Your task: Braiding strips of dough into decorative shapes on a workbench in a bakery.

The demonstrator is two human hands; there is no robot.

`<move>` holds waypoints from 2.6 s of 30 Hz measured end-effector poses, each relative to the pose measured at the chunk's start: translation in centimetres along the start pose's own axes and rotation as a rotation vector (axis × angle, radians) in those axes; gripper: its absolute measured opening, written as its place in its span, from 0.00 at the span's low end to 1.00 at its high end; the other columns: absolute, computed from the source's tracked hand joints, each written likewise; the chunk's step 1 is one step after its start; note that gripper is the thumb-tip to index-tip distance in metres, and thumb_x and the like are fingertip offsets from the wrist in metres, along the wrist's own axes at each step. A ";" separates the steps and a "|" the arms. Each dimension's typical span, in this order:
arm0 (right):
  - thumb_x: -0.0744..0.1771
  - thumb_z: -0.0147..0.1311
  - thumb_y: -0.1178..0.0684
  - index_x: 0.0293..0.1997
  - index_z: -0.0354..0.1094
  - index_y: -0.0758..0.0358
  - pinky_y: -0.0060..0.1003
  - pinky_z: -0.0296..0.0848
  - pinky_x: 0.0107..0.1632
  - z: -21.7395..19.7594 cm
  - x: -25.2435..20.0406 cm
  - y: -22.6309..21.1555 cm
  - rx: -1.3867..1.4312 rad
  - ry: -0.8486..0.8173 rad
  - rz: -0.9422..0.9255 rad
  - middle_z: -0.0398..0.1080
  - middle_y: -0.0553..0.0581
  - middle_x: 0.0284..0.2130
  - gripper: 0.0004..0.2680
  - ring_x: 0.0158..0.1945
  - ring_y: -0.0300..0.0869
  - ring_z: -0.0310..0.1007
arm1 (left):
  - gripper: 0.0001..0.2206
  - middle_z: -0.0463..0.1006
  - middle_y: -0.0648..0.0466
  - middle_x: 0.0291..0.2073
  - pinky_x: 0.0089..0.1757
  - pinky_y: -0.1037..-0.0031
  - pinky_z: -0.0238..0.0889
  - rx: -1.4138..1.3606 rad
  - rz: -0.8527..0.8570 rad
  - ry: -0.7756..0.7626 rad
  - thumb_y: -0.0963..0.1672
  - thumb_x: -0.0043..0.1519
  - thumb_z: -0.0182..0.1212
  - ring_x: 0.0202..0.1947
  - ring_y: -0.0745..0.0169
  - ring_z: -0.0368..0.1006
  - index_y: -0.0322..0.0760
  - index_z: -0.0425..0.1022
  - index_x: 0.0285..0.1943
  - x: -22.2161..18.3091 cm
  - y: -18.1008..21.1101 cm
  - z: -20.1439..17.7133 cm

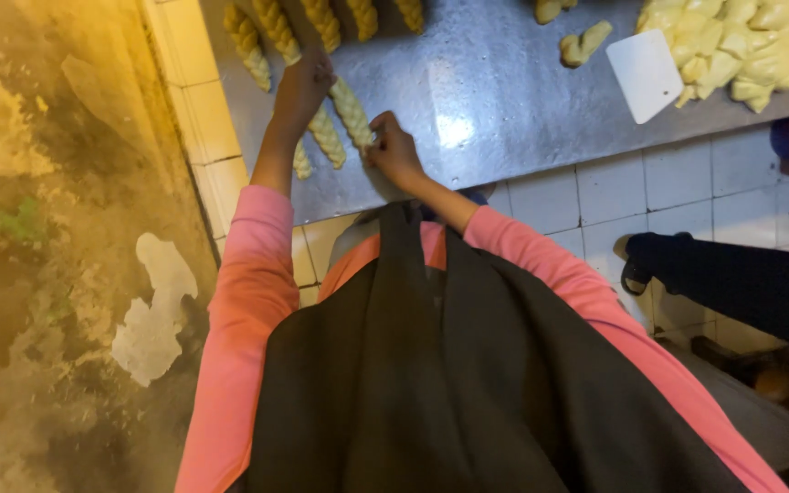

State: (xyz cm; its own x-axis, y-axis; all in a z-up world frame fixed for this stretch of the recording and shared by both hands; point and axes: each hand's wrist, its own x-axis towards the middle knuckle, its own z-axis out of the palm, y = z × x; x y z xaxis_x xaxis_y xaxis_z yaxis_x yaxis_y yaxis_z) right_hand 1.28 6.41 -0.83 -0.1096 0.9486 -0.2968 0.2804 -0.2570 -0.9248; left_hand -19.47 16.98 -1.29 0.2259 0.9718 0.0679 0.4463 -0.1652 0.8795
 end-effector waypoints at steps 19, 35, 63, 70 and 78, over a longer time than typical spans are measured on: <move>0.60 0.53 0.63 0.53 0.70 0.63 0.55 0.71 0.42 -27.7 5.1 4.7 -1.337 0.505 -0.275 0.68 0.62 0.54 0.16 0.50 0.60 0.69 | 0.13 0.71 0.45 0.54 0.55 0.62 0.67 0.086 0.042 0.376 0.38 0.64 0.60 0.57 0.44 0.68 0.35 0.74 0.58 -3.8 3.6 2.3; 0.65 0.51 0.45 0.69 0.56 0.66 0.67 0.52 0.63 -21.0 -3.7 5.7 -0.975 0.066 -0.399 0.55 0.69 0.67 0.25 0.70 0.62 0.54 | 0.09 0.78 0.54 0.46 0.45 0.76 0.65 -0.606 -0.343 0.553 0.40 0.70 0.51 0.44 0.67 0.72 0.33 0.74 0.55 -4.6 5.0 10.5; 0.69 0.41 0.27 0.77 0.38 0.67 0.62 0.35 0.73 -22.9 -2.9 6.2 -0.977 -0.222 -0.481 0.37 0.72 0.75 0.35 0.78 0.61 0.35 | 0.08 0.78 0.52 0.46 0.50 0.75 0.68 -0.698 -0.338 0.486 0.38 0.67 0.52 0.43 0.66 0.73 0.30 0.74 0.52 -7.7 12.1 19.6; 0.69 0.34 0.26 0.78 0.40 0.51 0.78 0.27 0.67 -20.5 7.2 1.7 -1.103 -0.046 -0.517 0.38 0.68 0.76 0.31 0.78 0.59 0.34 | 0.09 0.78 0.54 0.46 0.50 0.75 0.67 -0.706 -0.334 0.439 0.39 0.68 0.51 0.44 0.67 0.72 0.31 0.74 0.53 -7.4 10.9 20.4; 0.70 0.38 0.31 0.79 0.39 0.63 0.74 0.23 0.71 -19.4 5.2 6.1 -1.244 0.131 -0.447 0.37 0.72 0.76 0.31 0.80 0.60 0.33 | 0.25 0.59 0.34 0.71 0.65 0.57 0.50 0.177 0.083 0.150 0.44 0.66 0.54 0.71 0.36 0.55 0.26 0.59 0.72 -2.8 17.8 23.6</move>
State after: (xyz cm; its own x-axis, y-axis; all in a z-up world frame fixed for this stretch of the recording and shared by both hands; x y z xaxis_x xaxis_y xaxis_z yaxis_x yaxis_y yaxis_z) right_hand 20.94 13.40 -3.43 -0.3473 0.9356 0.0637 0.9324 0.3517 -0.0831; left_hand 8.31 7.39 3.01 0.1432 0.9655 0.2174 0.5789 -0.2599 0.7729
